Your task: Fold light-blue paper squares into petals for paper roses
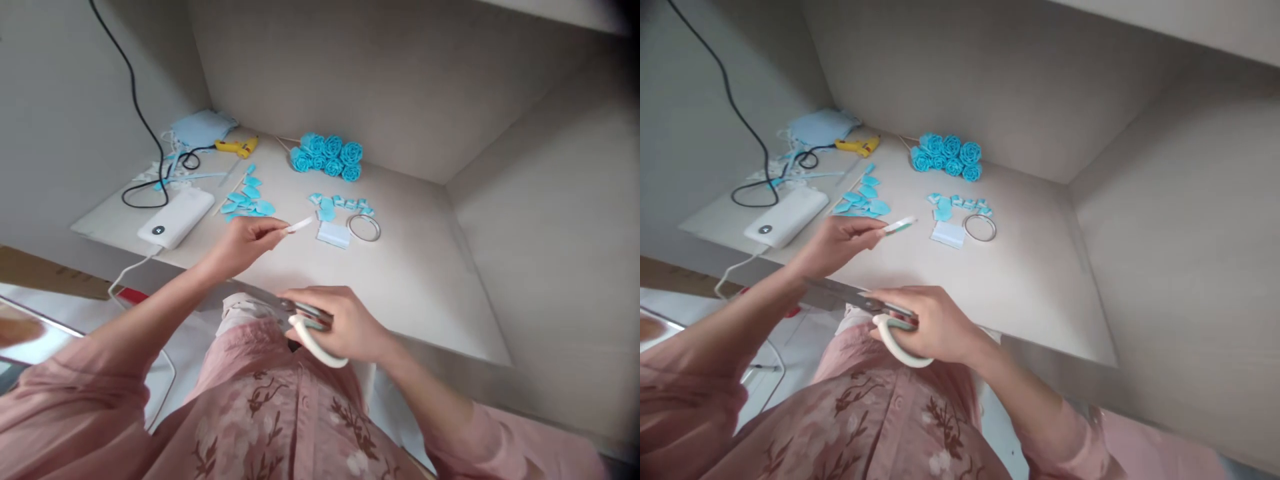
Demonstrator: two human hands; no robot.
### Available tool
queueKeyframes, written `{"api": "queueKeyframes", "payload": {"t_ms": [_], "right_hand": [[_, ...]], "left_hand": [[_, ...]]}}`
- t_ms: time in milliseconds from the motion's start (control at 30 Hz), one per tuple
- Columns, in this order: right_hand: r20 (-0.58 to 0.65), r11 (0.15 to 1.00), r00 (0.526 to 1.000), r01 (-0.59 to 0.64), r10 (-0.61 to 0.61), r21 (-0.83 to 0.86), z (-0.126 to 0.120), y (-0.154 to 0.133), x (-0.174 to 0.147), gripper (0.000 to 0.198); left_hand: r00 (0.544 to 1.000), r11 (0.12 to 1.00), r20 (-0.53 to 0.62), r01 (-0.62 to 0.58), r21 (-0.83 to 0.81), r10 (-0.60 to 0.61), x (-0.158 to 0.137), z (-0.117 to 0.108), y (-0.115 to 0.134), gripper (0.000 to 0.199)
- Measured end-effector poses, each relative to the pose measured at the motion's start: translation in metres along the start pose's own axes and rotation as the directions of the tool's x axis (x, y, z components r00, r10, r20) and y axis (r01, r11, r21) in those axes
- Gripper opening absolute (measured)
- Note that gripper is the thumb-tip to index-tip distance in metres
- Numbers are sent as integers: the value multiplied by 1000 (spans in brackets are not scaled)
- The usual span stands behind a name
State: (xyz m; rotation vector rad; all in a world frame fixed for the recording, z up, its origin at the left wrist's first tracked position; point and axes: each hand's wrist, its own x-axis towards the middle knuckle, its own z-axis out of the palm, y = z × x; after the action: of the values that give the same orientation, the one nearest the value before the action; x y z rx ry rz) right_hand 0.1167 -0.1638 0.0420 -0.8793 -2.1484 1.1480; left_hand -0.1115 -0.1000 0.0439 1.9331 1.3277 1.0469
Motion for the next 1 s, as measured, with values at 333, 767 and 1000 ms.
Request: {"api": "queueKeyframes", "payload": {"t_ms": [333, 767, 1000], "right_hand": [[-150, 780, 916, -221, 372, 585, -59, 47, -45, 38], [-130, 664, 936, -130, 327, 736, -41, 61, -25, 44], [-105, 630, 957, -94, 271, 771, -32, 53, -31, 43]], "left_hand": [[695, 614, -712, 606, 506, -99, -87, -132, -103, 35], [926, 879, -327, -12, 477, 190, -20, -58, -21, 35], [974, 970, 39, -217, -111, 222, 22, 36, 29, 19]]}}
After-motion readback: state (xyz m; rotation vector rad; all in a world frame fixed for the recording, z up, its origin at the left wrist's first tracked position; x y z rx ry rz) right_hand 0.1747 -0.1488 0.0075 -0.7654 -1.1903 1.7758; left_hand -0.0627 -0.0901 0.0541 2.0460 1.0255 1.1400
